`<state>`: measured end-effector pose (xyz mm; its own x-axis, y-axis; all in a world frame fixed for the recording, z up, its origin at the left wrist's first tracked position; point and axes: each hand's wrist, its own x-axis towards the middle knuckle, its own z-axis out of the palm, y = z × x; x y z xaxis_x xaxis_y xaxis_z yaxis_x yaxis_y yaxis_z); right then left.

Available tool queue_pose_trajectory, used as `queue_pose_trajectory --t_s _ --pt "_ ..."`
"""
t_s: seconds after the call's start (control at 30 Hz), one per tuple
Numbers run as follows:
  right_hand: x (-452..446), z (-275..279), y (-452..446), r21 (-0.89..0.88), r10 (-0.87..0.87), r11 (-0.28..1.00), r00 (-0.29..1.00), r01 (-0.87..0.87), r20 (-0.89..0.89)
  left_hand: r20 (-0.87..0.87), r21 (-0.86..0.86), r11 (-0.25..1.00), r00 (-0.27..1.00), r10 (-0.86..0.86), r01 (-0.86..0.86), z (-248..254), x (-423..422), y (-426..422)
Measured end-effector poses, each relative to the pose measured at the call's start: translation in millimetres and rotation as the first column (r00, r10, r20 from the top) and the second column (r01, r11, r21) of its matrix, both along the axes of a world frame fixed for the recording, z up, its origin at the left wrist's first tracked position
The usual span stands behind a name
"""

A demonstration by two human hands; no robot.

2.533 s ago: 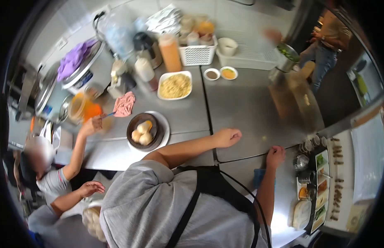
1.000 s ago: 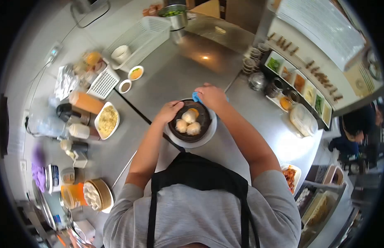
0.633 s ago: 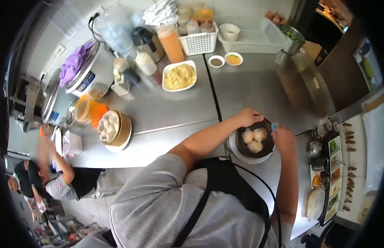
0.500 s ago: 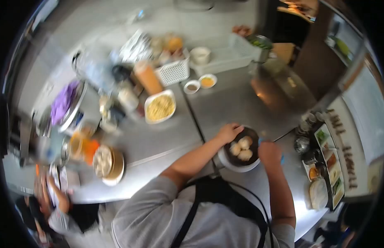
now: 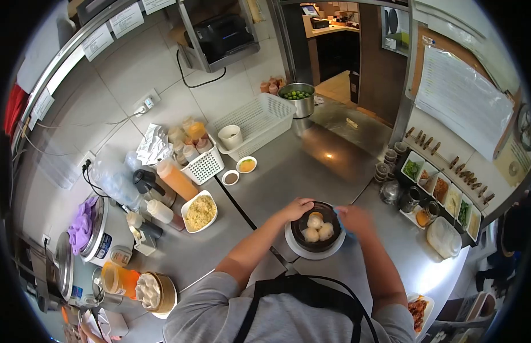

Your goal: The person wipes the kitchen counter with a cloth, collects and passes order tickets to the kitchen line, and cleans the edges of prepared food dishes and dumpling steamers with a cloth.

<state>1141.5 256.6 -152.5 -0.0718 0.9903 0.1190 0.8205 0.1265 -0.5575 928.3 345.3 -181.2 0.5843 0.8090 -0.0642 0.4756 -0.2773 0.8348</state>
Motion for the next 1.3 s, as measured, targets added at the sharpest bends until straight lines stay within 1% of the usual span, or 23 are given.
queue_pose_trajectory --t_s 0.03,0.1,0.13,0.2,0.3,0.33,0.4,0.5,0.6,0.7,0.77,0.8,0.83,0.93,1.0,1.1,1.13,1.23,1.3 --pt "0 -8 -4 0.011 -0.038 0.999 0.999 0.038 -0.006 0.026 0.003 1.000 1.000 0.002 -0.002 -6 2 1" --pt "-10 -2 -16 0.037 -0.109 0.993 0.994 0.110 -0.022 0.078 0.012 1.000 0.997 0.009 -0.010 -14 5 4" --pt "-10 -3 -21 0.064 -0.121 0.990 0.992 0.123 -0.032 0.105 -0.053 0.998 0.993 0.044 -0.038 -19 6 4" --pt "-13 -8 -30 0.116 -0.145 0.982 0.988 0.151 -0.057 0.150 -0.185 0.978 0.981 0.120 -0.092 -11 6 -3" --pt "-17 -13 -47 0.090 -0.240 0.967 0.971 0.240 -0.014 0.142 -0.116 0.967 0.960 0.243 -0.228 -34 12 0" --pt "-18 -10 -52 0.057 -0.260 0.964 0.966 0.259 0.015 0.107 -0.082 0.940 0.935 0.338 -0.331 -41 16 -2" --pt "-25 1 -65 -0.005 -0.293 0.956 0.953 0.294 0.077 0.049 -0.002 0.853 0.852 0.522 -0.522 -23 23 -20" --pt "-32 9 -80 -0.041 -0.291 0.955 0.954 0.294 0.068 -0.059 -0.024 0.710 0.710 0.702 -0.704 -13 36 -39" --pt "-27 7 -78 0.015 -0.411 0.912 0.912 0.411 0.011 -0.103 -0.181 0.742 0.763 0.638 -0.645 -4 34 -47" --pt "-4 -2 -60 0.047 -0.378 0.925 0.926 0.377 0.015 -0.085 -0.245 0.858 0.891 0.446 -0.452 20 23 -31" --pt "3 -6 -46 0.061 -0.384 0.921 0.923 0.384 -0.011 0.046 -0.047 0.919 0.918 0.393 -0.391 -11 24 -13" --pt "5 -7 -43 0.070 -0.388 0.919 0.921 0.388 -0.022 0.110 0.056 0.931 0.929 0.353 -0.361 -19 27 -5" --pt "5 -7 -42 0.064 -0.397 0.916 0.918 0.396 0.003 0.184 0.047 0.936 0.924 0.336 -0.349 -29 32 -2" --pt "-4 -6 -45 0.039 -0.416 0.909 0.908 0.414 0.052 0.237 0.067 0.886 0.870 0.432 -0.458 -32 39 -11" --pt "-15 -7 -59 0.010 -0.417 0.909 0.907 0.418 0.058 0.222 0.078 0.857 0.846 0.484 -0.510 -30 43 -21" --pt "-38 9 -77 -0.183 -0.414 0.885 0.903 0.429 0.117 0.171 0.121 0.795 0.801 0.573 -0.594 -34 52 -38" --pt "-45 6 -79 -0.180 -0.393 0.895 0.912 0.408 0.116 0.150 0.144 0.770 0.782 0.605 -0.622 -36 56 -44" --pt "-62 -5 -84 -0.144 -0.340 0.925 0.935 0.352 0.101 0.146 0.060 0.711 0.711 0.688 -0.701 -38 69 -63" --pt "-68 -1 -85 -0.111 -0.309 0.941 0.946 0.319 0.097 0.175 0.040 0.713 0.708 0.685 -0.700 -40 72 -71"
